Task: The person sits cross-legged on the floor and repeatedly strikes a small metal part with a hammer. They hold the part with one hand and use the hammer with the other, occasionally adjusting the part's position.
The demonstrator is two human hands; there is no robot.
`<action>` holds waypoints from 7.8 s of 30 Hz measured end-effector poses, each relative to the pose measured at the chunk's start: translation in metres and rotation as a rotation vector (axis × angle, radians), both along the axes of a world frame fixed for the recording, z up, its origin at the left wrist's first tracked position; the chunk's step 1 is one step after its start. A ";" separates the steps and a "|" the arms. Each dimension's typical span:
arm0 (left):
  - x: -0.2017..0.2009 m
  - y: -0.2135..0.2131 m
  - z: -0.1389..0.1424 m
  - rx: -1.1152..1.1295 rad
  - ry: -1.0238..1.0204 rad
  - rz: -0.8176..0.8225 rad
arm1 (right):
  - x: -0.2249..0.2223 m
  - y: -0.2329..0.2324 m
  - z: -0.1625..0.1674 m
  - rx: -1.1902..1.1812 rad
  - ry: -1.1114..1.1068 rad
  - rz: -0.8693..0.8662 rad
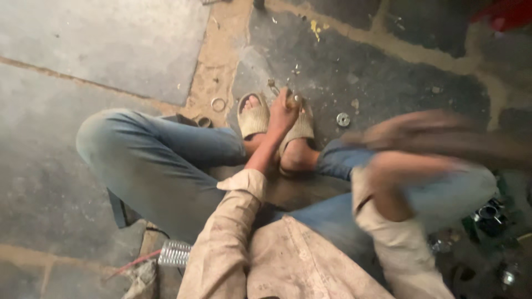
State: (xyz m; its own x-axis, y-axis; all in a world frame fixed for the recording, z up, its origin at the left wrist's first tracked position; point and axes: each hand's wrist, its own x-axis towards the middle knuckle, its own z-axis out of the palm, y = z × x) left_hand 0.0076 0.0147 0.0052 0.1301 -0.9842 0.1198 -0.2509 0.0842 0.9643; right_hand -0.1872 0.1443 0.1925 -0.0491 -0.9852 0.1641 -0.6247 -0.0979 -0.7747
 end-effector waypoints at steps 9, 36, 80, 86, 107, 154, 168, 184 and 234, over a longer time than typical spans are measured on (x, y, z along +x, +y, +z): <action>-0.006 0.004 -0.001 -0.147 -0.016 -0.069 | 0.000 -0.009 0.099 0.150 0.027 -0.217; 0.042 -0.018 0.021 -0.025 0.133 0.196 | 0.070 -0.005 0.071 0.577 -0.515 -0.200; 0.009 -0.014 0.010 -0.006 0.117 -0.035 | 0.006 -0.007 0.100 0.090 -0.622 -0.062; 0.004 0.000 0.014 0.017 0.147 -0.137 | 0.056 0.000 0.009 0.022 0.265 -0.041; -0.001 -0.011 0.002 -0.147 0.075 0.026 | 0.046 -0.011 0.055 0.370 0.110 -0.237; 0.047 -0.020 -0.028 0.050 0.439 0.283 | 0.084 0.009 -0.028 0.744 -0.566 -0.244; 0.036 -0.015 0.002 0.087 -0.125 0.248 | 0.084 0.010 -0.025 0.724 -0.487 -0.250; 0.032 -0.016 -0.007 0.068 0.015 0.107 | 0.082 0.009 -0.028 0.736 -0.498 -0.240; 0.022 0.000 0.051 -0.012 0.091 -0.100 | 0.095 0.005 0.010 0.436 -0.260 -0.129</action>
State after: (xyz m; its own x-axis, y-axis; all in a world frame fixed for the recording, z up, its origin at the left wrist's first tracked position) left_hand 0.0299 0.0150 0.0565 0.0420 -0.9915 0.1234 -0.1521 0.1157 0.9816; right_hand -0.0924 0.1497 0.2021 -0.1595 -0.9425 -0.2938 -0.3920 0.3336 -0.8573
